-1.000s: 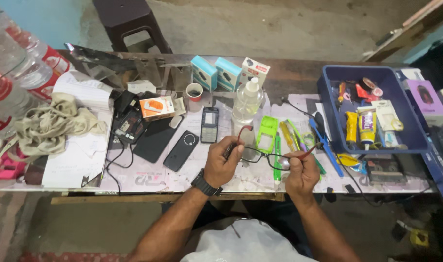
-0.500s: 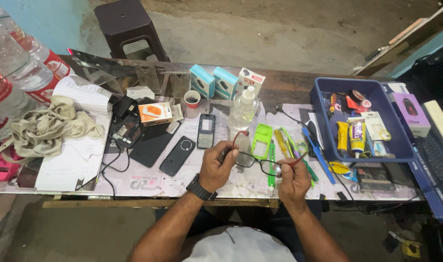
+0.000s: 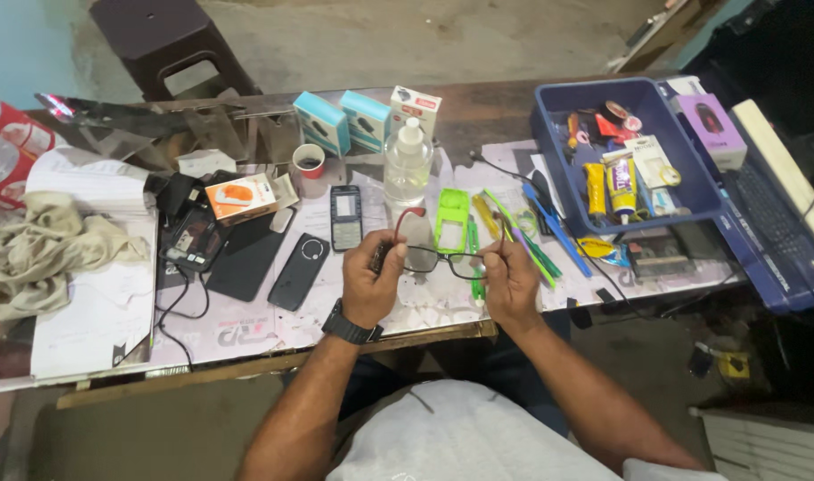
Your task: The person puts on glasses, then uses a green pen-like tool to probe and clean a small circuit board. They switch to a green toothbrush to scrub the board, then place the board on the table and pick up two small boxes.
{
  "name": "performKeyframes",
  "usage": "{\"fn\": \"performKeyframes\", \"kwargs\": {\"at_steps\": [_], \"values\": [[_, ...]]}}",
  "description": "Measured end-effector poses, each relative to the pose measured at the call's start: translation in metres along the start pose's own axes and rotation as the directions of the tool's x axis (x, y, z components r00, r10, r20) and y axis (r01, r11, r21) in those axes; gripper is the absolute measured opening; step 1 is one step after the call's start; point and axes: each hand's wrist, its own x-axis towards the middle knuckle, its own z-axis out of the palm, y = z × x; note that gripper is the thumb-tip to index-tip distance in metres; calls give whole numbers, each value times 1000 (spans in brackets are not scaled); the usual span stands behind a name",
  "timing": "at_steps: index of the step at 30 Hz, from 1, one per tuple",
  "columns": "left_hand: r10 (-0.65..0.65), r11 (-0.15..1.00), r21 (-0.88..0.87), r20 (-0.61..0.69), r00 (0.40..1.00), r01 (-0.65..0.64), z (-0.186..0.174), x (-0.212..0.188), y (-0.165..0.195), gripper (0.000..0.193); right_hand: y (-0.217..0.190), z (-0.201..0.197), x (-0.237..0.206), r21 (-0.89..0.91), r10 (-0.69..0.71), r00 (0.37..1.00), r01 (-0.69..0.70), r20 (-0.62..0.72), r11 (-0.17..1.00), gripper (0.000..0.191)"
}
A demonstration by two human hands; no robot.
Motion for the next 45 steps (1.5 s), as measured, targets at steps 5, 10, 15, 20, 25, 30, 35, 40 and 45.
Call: {"fn": "performKeyframes", "kwargs": {"at_steps": [5, 10, 15, 20, 25, 30, 35, 40, 45], "values": [[-27, 999, -32, 13, 1000, 28, 2, -1, 0, 12, 1, 0, -2, 111, 17, 1000, -17, 1, 994, 20], [-28, 1000, -12, 9, 1000, 28, 3, 1, -1, 12, 4, -1, 0, 100, 46, 999, -47, 10, 994, 22], [-5, 1000, -10, 3, 1000, 5, 5, 5, -4, 13, 11, -5, 3, 69, 47, 998, -49, 32, 996, 22], [-33, 999, -29, -1, 999, 33, 10, 6, -5, 14, 16, -7, 5, 76, 51, 999, -51, 7, 996, 22], [-5, 1000, 20, 15, 1000, 5, 12, 9, -5, 13, 16, -10, 7, 47, 11, 1000, -10, -22, 999, 20], [-35, 999, 26, 7, 999, 35, 15, 11, -12, 12, 24, -9, 9, 68, 3, 1000, -1, -27, 998, 19], [-53, 998, 21, 41, 998, 52, 13, 9, -24, 11, 36, -6, 10, 102, 12, 999, -8, -38, 995, 20], [-54, 999, 9, 31, 998, 53, 17, 8, -24, 11, 42, -11, 6, 96, -44, 999, 44, -5, 994, 25], [-102, 995, -10, 26, 994, 103, 18, 9, -22, 11, 46, -15, 6, 36, -82, 996, 81, 18, 996, 25]]}}
